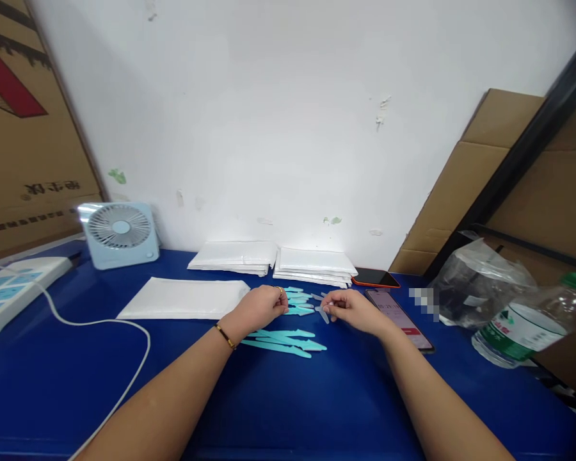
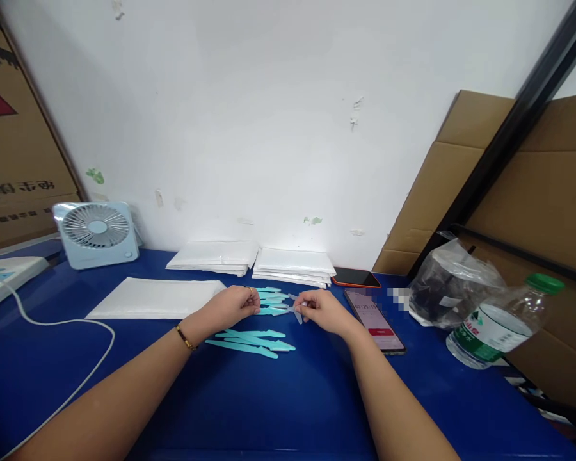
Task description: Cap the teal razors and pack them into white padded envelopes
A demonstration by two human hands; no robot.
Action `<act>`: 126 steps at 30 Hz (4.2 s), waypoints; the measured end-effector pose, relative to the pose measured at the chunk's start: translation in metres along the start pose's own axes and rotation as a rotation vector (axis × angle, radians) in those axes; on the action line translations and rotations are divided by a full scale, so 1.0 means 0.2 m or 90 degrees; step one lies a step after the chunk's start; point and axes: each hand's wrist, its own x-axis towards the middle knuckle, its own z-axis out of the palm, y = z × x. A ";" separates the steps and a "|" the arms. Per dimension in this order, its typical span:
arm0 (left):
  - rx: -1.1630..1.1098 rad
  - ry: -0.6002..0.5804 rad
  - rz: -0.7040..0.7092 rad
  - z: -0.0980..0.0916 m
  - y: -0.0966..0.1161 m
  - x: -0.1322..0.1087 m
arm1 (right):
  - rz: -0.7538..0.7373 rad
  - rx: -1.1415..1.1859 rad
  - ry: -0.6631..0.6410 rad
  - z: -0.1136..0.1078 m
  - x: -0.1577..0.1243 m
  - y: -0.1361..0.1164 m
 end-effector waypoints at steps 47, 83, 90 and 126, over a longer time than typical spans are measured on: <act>0.063 -0.097 -0.041 0.04 0.03 0.00 | -0.067 -0.250 -0.010 0.05 0.00 -0.04; 0.046 0.010 0.022 0.09 0.02 0.01 | -0.028 -0.148 0.095 0.04 0.03 0.02; -0.060 -0.245 0.052 0.00 0.02 -0.04 | 0.114 -0.333 0.220 -0.18 -0.01 0.14; -0.103 -0.051 0.015 -0.04 0.03 -0.02 | -0.140 0.189 0.163 0.03 0.00 -0.05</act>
